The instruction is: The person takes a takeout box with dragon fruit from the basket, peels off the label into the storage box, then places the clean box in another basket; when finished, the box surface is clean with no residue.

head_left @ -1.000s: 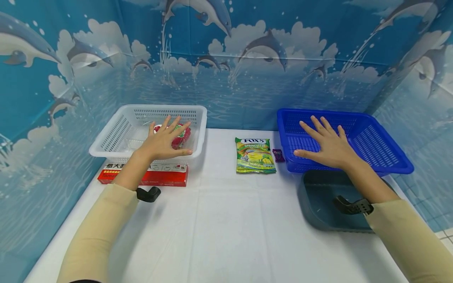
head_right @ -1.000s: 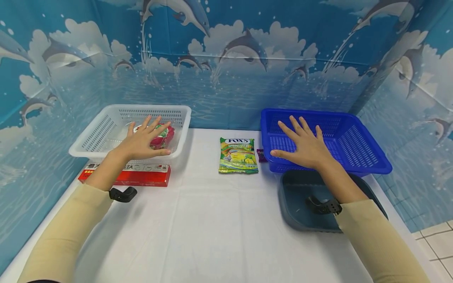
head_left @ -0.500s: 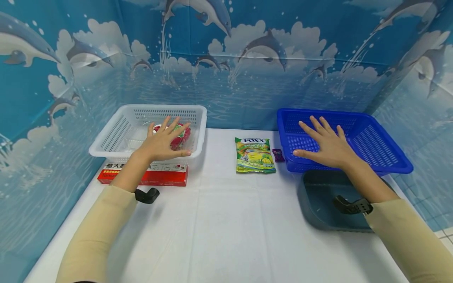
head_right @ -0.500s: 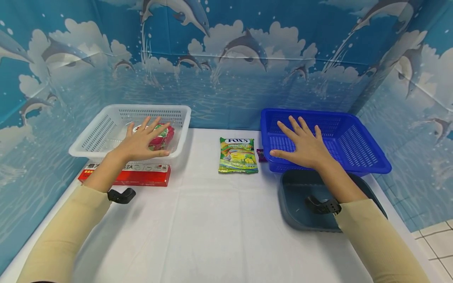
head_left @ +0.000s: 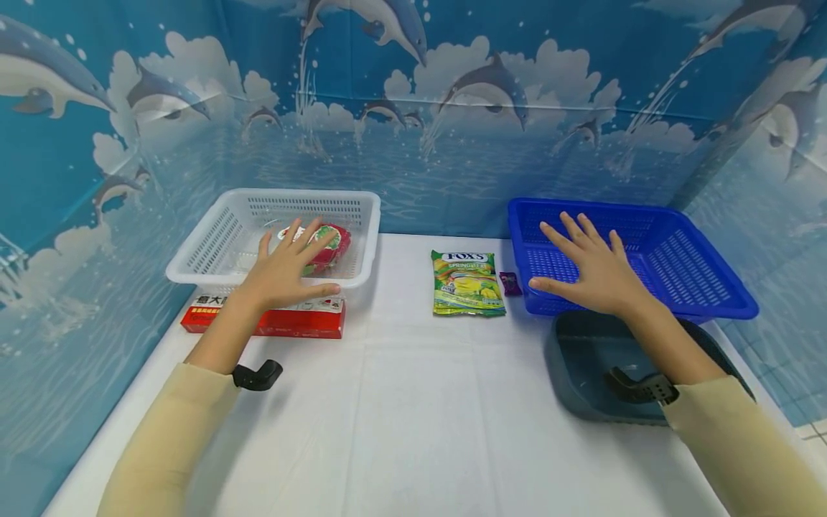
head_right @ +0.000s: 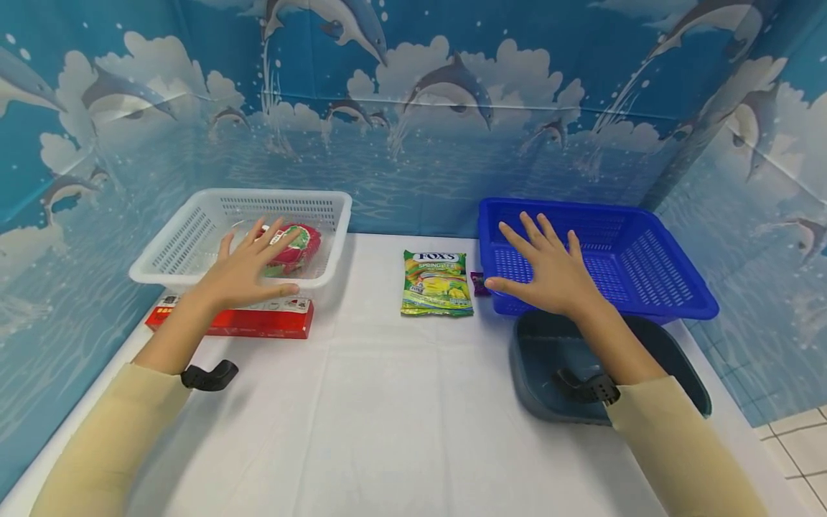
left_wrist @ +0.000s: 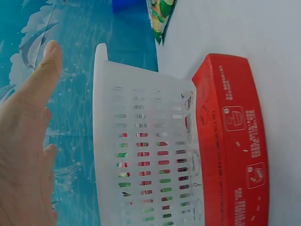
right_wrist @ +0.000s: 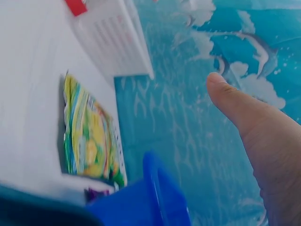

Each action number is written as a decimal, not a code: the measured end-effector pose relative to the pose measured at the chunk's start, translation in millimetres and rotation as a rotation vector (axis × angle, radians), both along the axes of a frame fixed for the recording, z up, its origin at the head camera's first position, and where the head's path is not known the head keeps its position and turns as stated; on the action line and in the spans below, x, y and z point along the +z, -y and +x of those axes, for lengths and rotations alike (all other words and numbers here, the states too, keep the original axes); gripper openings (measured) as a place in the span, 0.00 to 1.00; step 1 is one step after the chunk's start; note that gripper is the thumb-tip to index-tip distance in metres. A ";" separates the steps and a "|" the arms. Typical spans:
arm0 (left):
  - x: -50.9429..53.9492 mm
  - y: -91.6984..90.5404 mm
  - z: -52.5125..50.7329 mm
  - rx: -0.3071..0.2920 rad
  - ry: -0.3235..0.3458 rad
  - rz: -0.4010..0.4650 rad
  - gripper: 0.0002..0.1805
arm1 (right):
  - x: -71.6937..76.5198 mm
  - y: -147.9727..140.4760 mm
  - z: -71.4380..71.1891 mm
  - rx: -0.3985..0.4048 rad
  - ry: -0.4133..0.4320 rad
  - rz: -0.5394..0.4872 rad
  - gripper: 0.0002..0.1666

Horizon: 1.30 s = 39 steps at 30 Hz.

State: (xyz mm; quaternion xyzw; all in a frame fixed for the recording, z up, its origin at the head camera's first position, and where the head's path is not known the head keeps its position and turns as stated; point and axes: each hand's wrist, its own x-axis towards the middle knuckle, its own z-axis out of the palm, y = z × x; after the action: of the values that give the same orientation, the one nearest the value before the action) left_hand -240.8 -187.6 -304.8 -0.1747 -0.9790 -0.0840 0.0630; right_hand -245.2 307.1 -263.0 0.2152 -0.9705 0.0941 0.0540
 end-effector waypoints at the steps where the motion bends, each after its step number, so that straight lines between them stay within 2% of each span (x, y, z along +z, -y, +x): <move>1: -1.6 0.7 3.0 0.002 -0.011 0.005 0.53 | -0.5 2.6 2.3 0.002 -0.007 -0.011 0.57; 8: -18.8 3.2 25.1 0.010 -0.103 0.136 0.51 | -9.0 22.4 18.8 0.033 -0.064 -0.114 0.56; 12: -33.7 2.5 34.3 -0.004 -0.197 0.228 0.48 | -15.5 33.8 26.3 0.062 -0.085 -0.173 0.55; 15: -45.6 -0.1 40.8 -0.013 -0.282 0.338 0.43 | -20.9 43.1 30.3 0.090 -0.085 -0.215 0.54; 17: -53.6 -2.7 45.5 0.007 -0.336 0.429 0.39 | -24.3 50.2 32.3 0.103 -0.071 -0.244 0.54; 20: -64.3 -8.8 51.9 0.077 -0.410 0.588 0.32 | -30.3 62.2 35.1 0.117 -0.041 -0.300 0.52; 26: -79.7 -23.3 58.0 0.316 -0.569 0.885 0.19 | -41.7 87.6 35.0 0.148 0.026 -0.393 0.49; 29: -81.9 -27.9 57.1 0.420 -0.561 0.996 0.19 | -45.0 100.4 31.8 0.159 0.056 -0.402 0.48; 34: -81.6 -29.8 53.1 0.563 -0.395 1.160 0.23 | -47.1 123.5 24.6 0.182 0.099 -0.473 0.45; 36: -81.1 -29.5 51.1 0.596 -0.352 1.225 0.24 | -49.0 133.2 21.4 0.186 0.116 -0.512 0.44; 39: -80.8 -30.2 47.4 0.592 -0.337 1.373 0.24 | -54.1 147.2 17.0 0.194 0.139 -0.569 0.42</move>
State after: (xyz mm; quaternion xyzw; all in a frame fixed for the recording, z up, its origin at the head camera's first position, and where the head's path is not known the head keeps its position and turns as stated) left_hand -193.4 -157.4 -385.6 0.1626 -0.6903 -0.6253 0.3257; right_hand -228.2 159.9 -317.1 0.2763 -0.8815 0.3812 0.0365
